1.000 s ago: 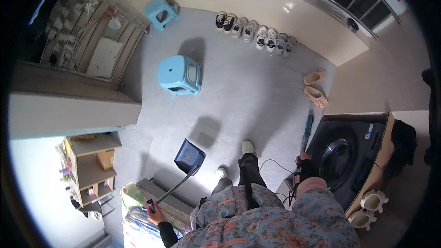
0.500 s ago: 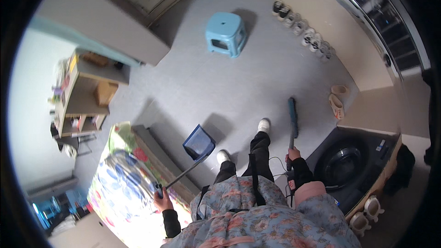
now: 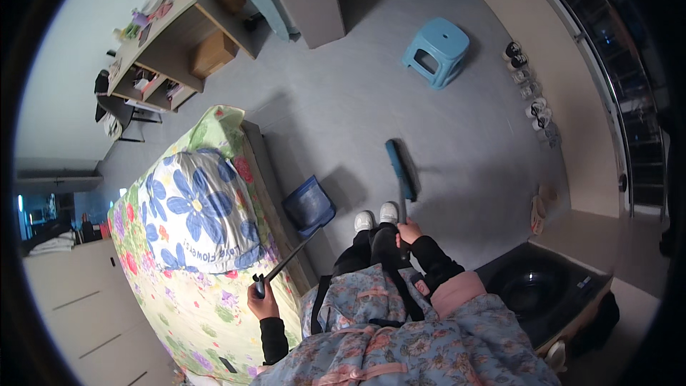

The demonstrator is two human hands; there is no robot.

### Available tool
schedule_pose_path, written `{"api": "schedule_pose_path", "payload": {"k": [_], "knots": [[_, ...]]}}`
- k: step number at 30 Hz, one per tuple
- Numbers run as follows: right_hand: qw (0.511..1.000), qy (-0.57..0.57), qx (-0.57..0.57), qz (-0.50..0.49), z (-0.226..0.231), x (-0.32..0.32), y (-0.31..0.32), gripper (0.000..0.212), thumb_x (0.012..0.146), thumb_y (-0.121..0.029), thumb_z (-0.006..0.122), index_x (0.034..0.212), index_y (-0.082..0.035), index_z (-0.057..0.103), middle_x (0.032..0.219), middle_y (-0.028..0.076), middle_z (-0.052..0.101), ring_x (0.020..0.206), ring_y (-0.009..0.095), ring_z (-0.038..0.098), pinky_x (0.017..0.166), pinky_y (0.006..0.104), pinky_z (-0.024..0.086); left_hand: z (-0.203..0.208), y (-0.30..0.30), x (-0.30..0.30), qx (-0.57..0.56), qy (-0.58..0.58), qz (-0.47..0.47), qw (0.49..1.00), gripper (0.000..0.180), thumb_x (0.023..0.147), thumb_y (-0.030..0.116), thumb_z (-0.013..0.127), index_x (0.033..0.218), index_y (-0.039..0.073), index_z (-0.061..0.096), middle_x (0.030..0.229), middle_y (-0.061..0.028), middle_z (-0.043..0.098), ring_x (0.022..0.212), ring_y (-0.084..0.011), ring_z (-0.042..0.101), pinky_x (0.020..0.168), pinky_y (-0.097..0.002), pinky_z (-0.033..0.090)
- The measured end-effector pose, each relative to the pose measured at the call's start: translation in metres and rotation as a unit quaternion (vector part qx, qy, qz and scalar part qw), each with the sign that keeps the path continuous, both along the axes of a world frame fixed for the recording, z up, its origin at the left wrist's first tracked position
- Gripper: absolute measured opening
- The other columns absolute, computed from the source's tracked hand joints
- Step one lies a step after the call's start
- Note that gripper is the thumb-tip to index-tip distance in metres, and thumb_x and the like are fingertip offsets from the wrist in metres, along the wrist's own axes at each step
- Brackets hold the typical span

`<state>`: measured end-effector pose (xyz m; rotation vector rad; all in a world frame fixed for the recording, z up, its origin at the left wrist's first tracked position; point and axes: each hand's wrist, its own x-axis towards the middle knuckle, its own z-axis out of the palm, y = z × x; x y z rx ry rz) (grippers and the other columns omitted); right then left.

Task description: The person sweeps the floor with a broom and dustpan in a bedroom and adjacent hallway. They move around furniture and collect debris into the dustpan while navigating the space.

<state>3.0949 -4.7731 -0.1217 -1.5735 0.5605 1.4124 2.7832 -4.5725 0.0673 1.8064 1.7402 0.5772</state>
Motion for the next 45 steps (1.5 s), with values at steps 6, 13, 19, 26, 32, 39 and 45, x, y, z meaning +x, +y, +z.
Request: {"api": "schedule_pose_path", "payload": {"k": [6, 13, 19, 26, 32, 39, 45], "knots": [[0.992, -0.013, 0.084, 0.093, 0.000, 0.024, 0.042, 0.006, 0.078, -0.010, 0.040, 0.081, -0.007, 0.044, 0.052, 0.008, 0.042, 0.034, 0.020, 0.043, 0.031, 0.0336, 0.037, 0.008, -0.008, -0.017, -0.009, 0.002, 0.035, 0.999, 0.020, 0.073, 0.015, 0.065, 0.074, -0.001, 0.053, 0.061, 0.0009, 0.048, 0.056, -0.0052, 0.039, 0.049, -0.0199, 0.034], [0.950, 0.274, 0.122, -0.089, 0.032, 0.084, -0.053, 0.011, 0.086, -0.026, 0.041, 0.089, -0.016, 0.036, 0.051, 0.002, 0.040, 0.037, 0.012, 0.036, 0.034, 0.0252, 0.029, 0.020, -0.008, -0.007, 0.001, -0.010, 0.065, 0.998, 0.021, 0.073, 0.016, 0.065, 0.075, -0.001, 0.055, 0.060, 0.0018, 0.048, 0.055, -0.0050, 0.038, 0.049, -0.0199, 0.034], [0.993, 0.059, 0.071, -0.076, 0.062, 0.084, -0.146, 0.013, 0.085, -0.023, 0.044, 0.097, -0.019, 0.040, 0.060, 0.006, 0.044, 0.041, 0.012, 0.040, 0.035, 0.0249, 0.034, 0.022, 0.012, 0.032, 0.045, 0.008, 0.044, 0.998, 0.023, 0.072, 0.019, 0.066, 0.073, -0.002, 0.055, 0.058, 0.0007, 0.047, 0.054, -0.0058, 0.038, 0.048, -0.0220, 0.033], [0.990, -0.006, -0.051, -0.129, 0.034, 0.033, -0.224, 0.009, 0.082, -0.019, 0.040, 0.088, -0.012, 0.040, 0.059, 0.009, 0.044, 0.041, 0.018, 0.042, 0.036, 0.0323, 0.038, 0.032, 0.063, 0.086, 0.063, -0.060, -0.002, 0.996, 0.022, 0.074, 0.017, 0.065, 0.075, -0.002, 0.054, 0.063, 0.0007, 0.050, 0.057, -0.0052, 0.041, 0.052, -0.0201, 0.036], [0.984, 0.024, -0.073, -0.164, -0.022, -0.029, -0.243, 0.016, 0.080, -0.019, 0.039, 0.076, -0.005, 0.044, 0.055, 0.011, 0.048, 0.042, 0.022, 0.047, 0.039, 0.0346, 0.041, 0.027, 0.134, 0.131, 0.070, -0.144, -0.027, 0.987, 0.020, 0.075, 0.016, 0.064, 0.077, -0.002, 0.055, 0.064, 0.0018, 0.051, 0.057, -0.0037, 0.040, 0.051, -0.0192, 0.034], [0.961, 0.024, -0.102, -0.254, -0.048, -0.101, -0.130, 0.028, 0.079, -0.022, 0.035, 0.066, -0.001, 0.050, 0.053, 0.012, 0.051, 0.041, 0.024, 0.049, 0.040, 0.0372, 0.039, 0.022, 0.258, 0.184, 0.067, -0.120, -0.118, 0.983, 0.020, 0.076, 0.017, 0.064, 0.075, -0.001, 0.054, 0.062, 0.0041, 0.049, 0.056, -0.0029, 0.038, 0.049, -0.0185, 0.032], [0.944, -0.058, -0.154, -0.285, -0.063, -0.116, 0.056, 0.014, 0.080, -0.019, 0.035, 0.078, -0.006, 0.038, 0.046, 0.011, 0.041, 0.038, 0.024, 0.045, 0.036, 0.0386, 0.038, 0.011, 0.388, 0.198, 0.026, -0.150, -0.204, 0.967, 0.017, 0.077, 0.012, 0.062, 0.080, -0.002, 0.055, 0.071, 0.0006, 0.054, 0.064, -0.0045, 0.045, 0.059, -0.0180, 0.036]]}}
